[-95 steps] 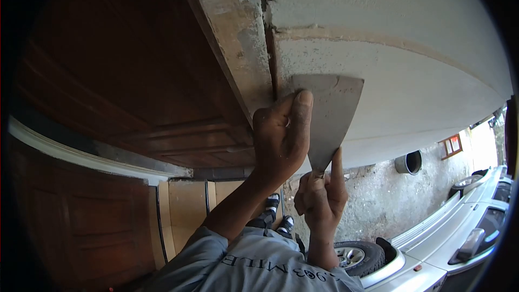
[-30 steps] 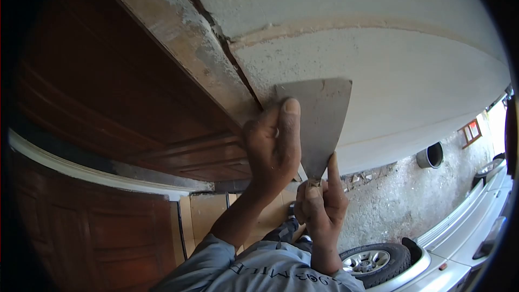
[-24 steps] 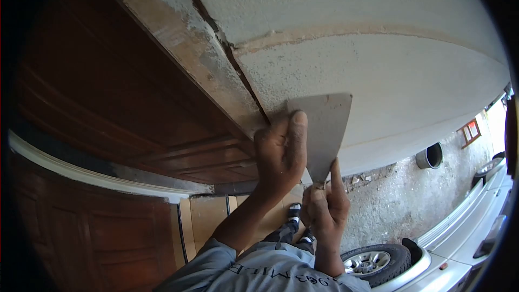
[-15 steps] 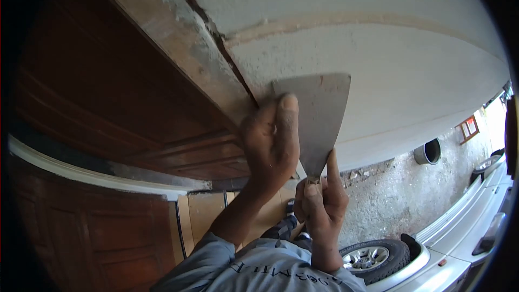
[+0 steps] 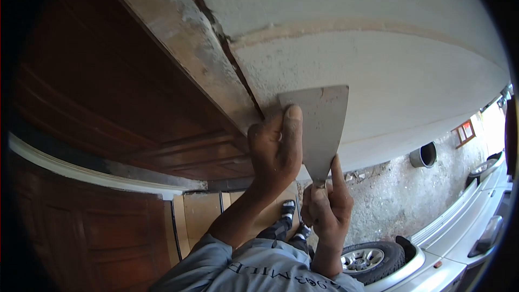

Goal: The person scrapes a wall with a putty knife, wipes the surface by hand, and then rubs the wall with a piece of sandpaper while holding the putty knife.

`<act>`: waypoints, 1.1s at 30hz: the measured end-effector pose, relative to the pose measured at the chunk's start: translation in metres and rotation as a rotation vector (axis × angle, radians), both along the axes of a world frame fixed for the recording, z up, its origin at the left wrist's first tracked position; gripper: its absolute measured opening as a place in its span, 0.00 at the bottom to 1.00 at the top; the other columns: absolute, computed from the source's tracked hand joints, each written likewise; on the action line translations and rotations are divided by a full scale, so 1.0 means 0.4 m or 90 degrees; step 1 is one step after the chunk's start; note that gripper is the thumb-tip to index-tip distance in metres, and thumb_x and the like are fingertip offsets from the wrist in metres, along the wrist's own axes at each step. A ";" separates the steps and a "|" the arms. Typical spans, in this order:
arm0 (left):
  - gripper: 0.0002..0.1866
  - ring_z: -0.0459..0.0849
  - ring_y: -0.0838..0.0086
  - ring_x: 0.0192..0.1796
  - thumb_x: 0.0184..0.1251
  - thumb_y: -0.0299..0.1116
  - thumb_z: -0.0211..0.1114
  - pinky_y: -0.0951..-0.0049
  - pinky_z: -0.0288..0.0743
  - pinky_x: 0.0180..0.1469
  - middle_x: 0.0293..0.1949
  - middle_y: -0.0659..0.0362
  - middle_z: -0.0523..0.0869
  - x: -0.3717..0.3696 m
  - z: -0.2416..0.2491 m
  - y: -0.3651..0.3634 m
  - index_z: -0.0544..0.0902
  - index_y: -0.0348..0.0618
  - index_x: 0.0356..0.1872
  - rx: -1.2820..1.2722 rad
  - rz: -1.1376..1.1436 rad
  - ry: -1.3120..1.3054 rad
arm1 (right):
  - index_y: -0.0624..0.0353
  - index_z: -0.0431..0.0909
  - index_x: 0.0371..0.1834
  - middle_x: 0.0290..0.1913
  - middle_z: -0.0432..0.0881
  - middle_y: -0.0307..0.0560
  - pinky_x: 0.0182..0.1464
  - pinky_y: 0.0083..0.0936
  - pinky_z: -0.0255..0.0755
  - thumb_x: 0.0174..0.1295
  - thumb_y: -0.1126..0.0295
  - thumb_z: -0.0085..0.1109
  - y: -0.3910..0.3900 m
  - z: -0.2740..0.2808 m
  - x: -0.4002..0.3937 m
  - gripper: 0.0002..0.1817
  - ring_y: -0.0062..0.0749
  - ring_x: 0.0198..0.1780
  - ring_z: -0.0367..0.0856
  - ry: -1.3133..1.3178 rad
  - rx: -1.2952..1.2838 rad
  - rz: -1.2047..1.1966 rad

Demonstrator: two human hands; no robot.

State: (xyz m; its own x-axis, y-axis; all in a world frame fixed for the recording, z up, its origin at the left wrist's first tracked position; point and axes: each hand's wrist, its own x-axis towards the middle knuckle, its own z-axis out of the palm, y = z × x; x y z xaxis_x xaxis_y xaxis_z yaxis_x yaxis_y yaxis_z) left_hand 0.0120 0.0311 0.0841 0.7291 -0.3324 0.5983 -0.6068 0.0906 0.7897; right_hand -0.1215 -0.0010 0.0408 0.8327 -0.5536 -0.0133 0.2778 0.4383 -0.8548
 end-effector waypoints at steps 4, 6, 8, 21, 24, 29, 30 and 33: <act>0.19 0.59 0.87 0.15 0.70 0.33 0.49 0.77 0.49 0.16 0.09 0.66 0.60 -0.005 -0.014 -0.005 0.67 0.39 0.16 -0.002 -0.011 0.017 | 0.66 0.48 0.69 0.26 0.71 0.37 0.21 0.09 0.59 0.62 0.77 0.46 0.010 -0.005 -0.007 0.31 0.11 0.20 0.64 -0.010 -0.009 -0.019; 0.20 0.58 0.87 0.15 0.70 0.33 0.49 0.77 0.49 0.16 0.09 0.66 0.59 0.008 -0.008 -0.005 0.66 0.39 0.15 -0.030 -0.001 -0.003 | 0.66 0.49 0.69 0.26 0.71 0.36 0.21 0.09 0.59 0.62 0.77 0.46 0.001 0.005 0.013 0.31 0.11 0.21 0.64 0.005 -0.011 -0.009; 0.20 0.57 0.87 0.15 0.70 0.33 0.49 0.77 0.48 0.16 0.10 0.67 0.59 0.011 0.007 0.002 0.65 0.40 0.15 -0.027 0.007 -0.010 | 0.65 0.49 0.69 0.26 0.71 0.36 0.21 0.09 0.59 0.62 0.77 0.46 0.006 0.008 0.007 0.31 0.10 0.21 0.64 0.014 -0.002 0.000; 0.20 0.58 0.86 0.16 0.70 0.34 0.49 0.76 0.49 0.17 0.10 0.65 0.60 0.005 -0.001 -0.010 0.66 0.39 0.16 -0.037 0.001 -0.016 | 0.65 0.49 0.69 0.25 0.71 0.35 0.21 0.09 0.59 0.63 0.74 0.48 0.012 0.008 0.006 0.31 0.10 0.20 0.64 -0.001 -0.025 -0.026; 0.20 0.58 0.86 0.15 0.70 0.34 0.49 0.76 0.49 0.17 0.10 0.66 0.60 0.008 0.001 -0.004 0.66 0.38 0.16 -0.047 -0.014 0.004 | 0.65 0.48 0.69 0.24 0.71 0.35 0.21 0.09 0.59 0.63 0.75 0.47 0.015 0.024 0.015 0.31 0.10 0.21 0.64 0.008 -0.035 -0.021; 0.20 0.57 0.87 0.16 0.70 0.33 0.49 0.76 0.49 0.17 0.10 0.67 0.59 0.008 -0.015 -0.009 0.65 0.39 0.15 -0.041 -0.004 -0.017 | 0.67 0.49 0.68 0.24 0.70 0.35 0.21 0.09 0.59 0.63 0.76 0.46 0.016 0.007 0.007 0.31 0.10 0.20 0.64 -0.001 -0.034 -0.035; 0.20 0.57 0.87 0.16 0.70 0.34 0.49 0.76 0.49 0.17 0.10 0.67 0.59 0.008 -0.007 -0.008 0.65 0.39 0.15 -0.042 -0.006 -0.011 | 0.67 0.49 0.68 0.24 0.70 0.35 0.20 0.10 0.59 0.63 0.76 0.46 0.013 0.016 0.016 0.30 0.10 0.20 0.64 -0.006 -0.042 -0.033; 0.20 0.57 0.87 0.16 0.70 0.34 0.49 0.77 0.50 0.17 0.10 0.67 0.59 -0.001 0.008 -0.003 0.65 0.39 0.15 -0.030 -0.018 0.008 | 0.67 0.49 0.68 0.24 0.70 0.35 0.20 0.10 0.59 0.63 0.76 0.47 0.023 0.016 -0.010 0.30 0.10 0.20 0.64 0.006 -0.027 -0.045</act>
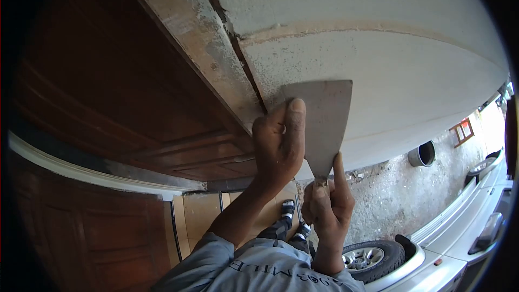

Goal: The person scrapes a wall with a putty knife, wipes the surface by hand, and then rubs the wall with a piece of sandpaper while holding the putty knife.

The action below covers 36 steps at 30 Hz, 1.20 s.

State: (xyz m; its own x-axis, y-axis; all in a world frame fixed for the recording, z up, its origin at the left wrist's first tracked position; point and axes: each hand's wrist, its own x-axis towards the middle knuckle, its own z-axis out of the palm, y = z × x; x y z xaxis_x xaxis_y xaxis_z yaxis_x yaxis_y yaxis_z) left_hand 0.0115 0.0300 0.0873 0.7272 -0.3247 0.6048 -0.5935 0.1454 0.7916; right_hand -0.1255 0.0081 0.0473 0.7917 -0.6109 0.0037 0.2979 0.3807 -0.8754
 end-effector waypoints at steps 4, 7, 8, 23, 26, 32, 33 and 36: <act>0.20 0.58 0.88 0.16 0.70 0.34 0.49 0.78 0.51 0.17 0.10 0.67 0.60 0.016 0.021 -0.002 0.66 0.39 0.15 -0.017 -0.005 -0.018 | 0.67 0.49 0.69 0.25 0.71 0.36 0.21 0.09 0.60 0.63 0.76 0.46 0.005 0.013 0.025 0.31 0.10 0.21 0.65 -0.004 0.024 -0.004; 0.20 0.60 0.88 0.16 0.70 0.33 0.50 0.78 0.52 0.16 0.10 0.67 0.61 0.001 0.017 0.012 0.67 0.39 0.16 0.016 -0.033 0.018 | 0.66 0.47 0.69 0.25 0.71 0.36 0.21 0.09 0.60 0.63 0.77 0.46 0.008 0.011 0.008 0.31 0.10 0.20 0.65 -0.003 0.007 -0.005; 0.19 0.60 0.88 0.16 0.70 0.33 0.50 0.77 0.52 0.16 0.10 0.67 0.62 0.004 0.019 0.012 0.67 0.38 0.16 0.026 -0.052 0.023 | 0.66 0.47 0.69 0.25 0.71 0.36 0.21 0.09 0.60 0.63 0.76 0.46 0.002 0.012 0.003 0.31 0.10 0.20 0.65 -0.004 0.010 -0.009; 0.11 0.73 0.81 0.18 0.62 0.32 0.61 0.78 0.64 0.19 0.16 0.62 0.74 0.014 0.018 0.067 0.75 0.39 0.22 0.173 0.021 -0.103 | 0.64 0.47 0.69 0.23 0.71 0.36 0.20 0.10 0.60 0.64 0.74 0.45 -0.006 -0.029 0.027 0.31 0.11 0.20 0.65 -0.027 -0.037 -0.004; 0.08 0.77 0.73 0.33 0.55 0.29 0.67 0.72 0.67 0.30 0.31 0.59 0.78 0.005 -0.001 0.083 0.76 0.40 0.27 0.017 0.223 -0.343 | 0.64 0.45 0.70 0.25 0.72 0.39 0.20 0.11 0.60 0.64 0.74 0.45 -0.019 -0.036 0.027 0.32 0.12 0.20 0.65 -0.067 -0.035 0.011; 0.19 0.65 0.64 0.62 0.62 0.45 0.57 0.51 0.52 0.63 0.57 0.57 0.70 0.054 -0.011 0.133 0.75 0.53 0.53 0.299 0.069 -0.720 | 0.60 0.42 0.71 0.29 0.73 0.49 0.17 0.15 0.63 0.64 0.73 0.44 -0.005 -0.046 0.033 0.33 0.18 0.17 0.67 -0.155 0.028 0.063; 0.19 0.64 0.65 0.63 0.61 0.47 0.57 0.48 0.47 0.66 0.58 0.60 0.69 0.083 -0.002 0.144 0.76 0.55 0.52 0.378 0.051 -0.838 | 0.60 0.41 0.71 0.29 0.73 0.51 0.15 0.16 0.64 0.63 0.73 0.44 -0.005 -0.051 0.037 0.34 0.21 0.15 0.68 -0.155 0.020 0.061; 0.18 0.63 0.71 0.65 0.63 0.49 0.55 0.44 0.37 0.69 0.60 0.67 0.69 0.164 0.018 0.144 0.75 0.60 0.53 0.419 -0.038 -0.981 | 0.59 0.40 0.71 0.30 0.75 0.53 0.16 0.16 0.65 0.63 0.72 0.44 -0.011 -0.057 0.043 0.34 0.21 0.15 0.69 -0.164 0.017 0.075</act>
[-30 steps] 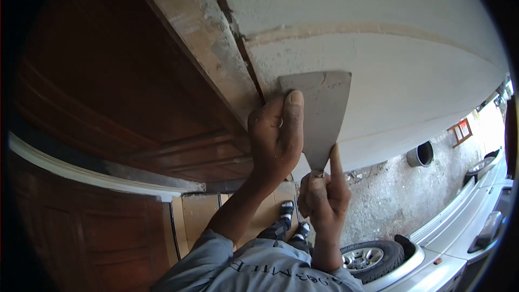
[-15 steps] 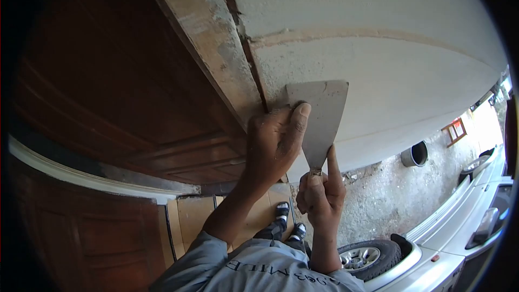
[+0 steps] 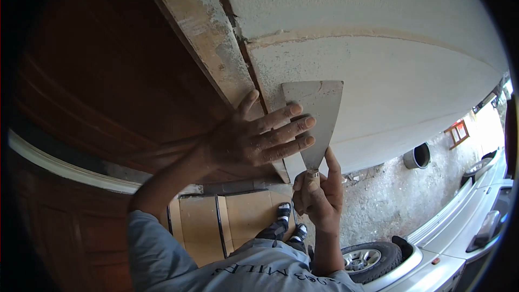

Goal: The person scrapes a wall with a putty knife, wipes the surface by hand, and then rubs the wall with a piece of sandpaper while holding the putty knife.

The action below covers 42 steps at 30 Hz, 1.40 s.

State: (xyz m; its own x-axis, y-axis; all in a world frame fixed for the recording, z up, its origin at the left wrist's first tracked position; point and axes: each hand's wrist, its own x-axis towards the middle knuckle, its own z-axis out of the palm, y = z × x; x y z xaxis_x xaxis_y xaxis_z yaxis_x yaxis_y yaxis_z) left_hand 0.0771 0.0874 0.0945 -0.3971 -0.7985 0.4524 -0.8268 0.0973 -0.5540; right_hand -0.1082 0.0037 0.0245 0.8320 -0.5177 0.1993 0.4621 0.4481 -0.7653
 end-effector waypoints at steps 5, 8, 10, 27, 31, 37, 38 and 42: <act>0.19 0.65 0.76 0.64 0.66 0.48 0.50 0.51 0.50 0.68 0.61 0.68 0.69 0.055 0.044 -0.015 0.71 0.61 0.57 -0.037 -0.075 -0.049 | 0.58 0.40 0.71 0.34 0.75 0.55 0.19 0.15 0.65 0.65 0.73 0.44 -0.002 -0.013 0.007 0.33 0.19 0.18 0.70 -0.021 -0.001 0.034; 0.18 0.67 0.77 0.62 0.66 0.51 0.49 0.57 0.50 0.68 0.57 0.70 0.72 0.075 0.042 -0.024 0.73 0.62 0.54 -0.069 -0.103 -0.096 | 0.58 0.39 0.71 0.34 0.75 0.58 0.18 0.15 0.65 0.64 0.73 0.44 0.004 -0.028 0.017 0.34 0.20 0.16 0.70 -0.040 0.015 0.032; 0.18 0.67 0.78 0.62 0.66 0.55 0.47 0.59 0.45 0.70 0.53 0.72 0.75 0.068 0.059 -0.021 0.74 0.64 0.51 -0.048 -0.088 -0.093 | 0.58 0.38 0.71 0.32 0.75 0.57 0.16 0.14 0.64 0.64 0.73 0.44 0.008 -0.035 0.018 0.35 0.20 0.14 0.68 -0.058 0.028 0.023; 0.15 0.73 0.81 0.56 0.62 0.49 0.50 0.62 0.50 0.68 0.50 0.74 0.79 0.061 0.036 -0.033 0.76 0.65 0.48 -0.126 -0.076 -0.133 | 0.68 0.49 0.68 0.28 0.73 0.39 0.20 0.10 0.59 0.64 0.74 0.47 0.033 -0.034 -0.002 0.30 0.11 0.20 0.65 0.076 -0.008 -0.099; 0.14 0.74 0.81 0.56 0.60 0.46 0.52 0.62 0.51 0.68 0.50 0.75 0.79 0.063 0.040 -0.035 0.78 0.63 0.45 -0.122 -0.068 -0.135 | 0.69 0.50 0.68 0.27 0.73 0.38 0.21 0.09 0.59 0.64 0.74 0.48 0.026 -0.035 0.016 0.30 0.11 0.20 0.66 0.074 -0.018 -0.108; 0.14 0.74 0.80 0.56 0.59 0.45 0.52 0.62 0.51 0.67 0.50 0.74 0.79 0.066 0.037 -0.043 0.79 0.62 0.44 -0.138 -0.093 -0.135 | 0.69 0.50 0.67 0.25 0.72 0.36 0.21 0.09 0.59 0.63 0.74 0.48 0.031 -0.040 0.023 0.30 0.10 0.21 0.65 0.044 -0.021 -0.114; 0.14 0.74 0.80 0.56 0.59 0.46 0.52 0.61 0.51 0.67 0.49 0.73 0.79 0.068 0.039 -0.047 0.78 0.61 0.44 -0.153 -0.084 -0.127 | 0.69 0.50 0.67 0.25 0.72 0.36 0.21 0.09 0.59 0.63 0.74 0.47 0.028 -0.038 0.025 0.30 0.10 0.21 0.65 0.042 -0.022 -0.114; 0.14 0.74 0.80 0.55 0.60 0.48 0.52 0.60 0.51 0.66 0.47 0.73 0.80 0.063 0.025 -0.047 0.78 0.61 0.45 -0.163 -0.082 -0.113 | 0.69 0.51 0.67 0.24 0.71 0.36 0.21 0.09 0.59 0.63 0.74 0.47 0.019 -0.037 0.027 0.30 0.10 0.20 0.64 0.043 -0.047 -0.115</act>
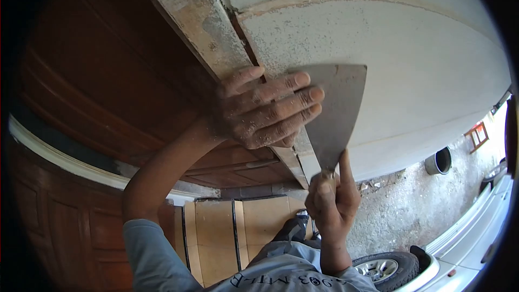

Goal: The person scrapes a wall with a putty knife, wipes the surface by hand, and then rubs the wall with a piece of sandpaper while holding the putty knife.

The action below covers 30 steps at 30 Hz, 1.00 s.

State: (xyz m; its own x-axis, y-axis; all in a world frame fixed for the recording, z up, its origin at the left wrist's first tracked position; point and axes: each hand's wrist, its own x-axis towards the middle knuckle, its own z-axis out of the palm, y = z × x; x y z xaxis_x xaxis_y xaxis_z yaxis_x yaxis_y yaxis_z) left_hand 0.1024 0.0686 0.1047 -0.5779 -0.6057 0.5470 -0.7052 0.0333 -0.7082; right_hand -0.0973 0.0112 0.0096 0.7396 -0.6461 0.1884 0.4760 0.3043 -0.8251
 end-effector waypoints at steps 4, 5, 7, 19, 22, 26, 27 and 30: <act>0.15 0.74 0.81 0.55 0.62 0.50 0.51 0.61 0.50 0.65 0.47 0.74 0.79 0.005 0.000 0.001 0.77 0.62 0.45 -0.013 0.011 -0.006 | 0.70 0.51 0.67 0.24 0.71 0.35 0.21 0.09 0.59 0.64 0.75 0.47 -0.006 0.021 0.004 0.29 0.09 0.20 0.64 -0.002 0.005 0.010; 0.15 0.73 0.81 0.55 0.63 0.50 0.50 0.61 0.50 0.65 0.47 0.74 0.79 0.001 0.000 0.000 0.77 0.61 0.45 -0.017 0.015 0.000 | 0.70 0.51 0.67 0.24 0.71 0.35 0.21 0.09 0.59 0.64 0.75 0.47 -0.010 0.025 0.008 0.29 0.09 0.20 0.64 0.004 -0.009 0.013; 0.15 0.73 0.81 0.55 0.64 0.51 0.49 0.61 0.49 0.65 0.47 0.74 0.79 -0.008 0.011 0.002 0.77 0.61 0.45 -0.024 0.024 0.012 | 0.69 0.51 0.67 0.23 0.70 0.34 0.21 0.09 0.58 0.64 0.75 0.47 0.000 0.020 -0.013 0.29 0.09 0.20 0.64 0.012 -0.028 0.007; 0.15 0.72 0.81 0.52 0.66 0.54 0.48 0.64 0.59 0.55 0.47 0.74 0.78 0.009 0.011 0.006 0.76 0.64 0.45 0.038 -0.013 -0.032 | 0.66 0.49 0.68 0.23 0.69 0.34 0.21 0.10 0.58 0.64 0.76 0.47 -0.003 0.027 -0.026 0.30 0.10 0.20 0.63 0.038 0.059 0.055; 0.15 0.72 0.81 0.53 0.67 0.54 0.47 0.64 0.59 0.55 0.47 0.75 0.77 0.016 -0.003 -0.001 0.75 0.64 0.45 -0.029 -0.030 -0.013 | 0.66 0.49 0.68 0.25 0.71 0.35 0.21 0.10 0.59 0.64 0.76 0.46 -0.014 0.046 -0.011 0.30 0.10 0.20 0.64 0.025 0.012 0.056; 0.15 0.72 0.81 0.54 0.67 0.53 0.47 0.60 0.55 0.59 0.49 0.75 0.76 0.003 -0.003 0.007 0.75 0.64 0.47 -0.043 -0.006 -0.024 | 0.67 0.50 0.68 0.24 0.70 0.36 0.21 0.10 0.59 0.64 0.76 0.46 -0.002 0.046 -0.037 0.29 0.11 0.20 0.64 0.013 0.029 0.046; 0.15 0.72 0.81 0.54 0.67 0.53 0.46 0.59 0.54 0.61 0.49 0.75 0.76 0.002 0.001 0.009 0.75 0.64 0.47 -0.038 0.002 -0.016 | 0.67 0.49 0.68 0.24 0.70 0.36 0.21 0.10 0.59 0.64 0.76 0.46 -0.006 0.053 -0.030 0.29 0.11 0.20 0.64 0.021 0.021 0.038; 0.15 0.71 0.80 0.56 0.67 0.53 0.46 0.57 0.51 0.64 0.50 0.73 0.76 -0.001 -0.001 0.004 0.75 0.63 0.47 -0.072 0.018 0.006 | 0.67 0.49 0.68 0.24 0.70 0.36 0.21 0.10 0.59 0.64 0.75 0.47 -0.014 0.071 -0.017 0.30 0.11 0.19 0.64 0.020 -0.005 0.027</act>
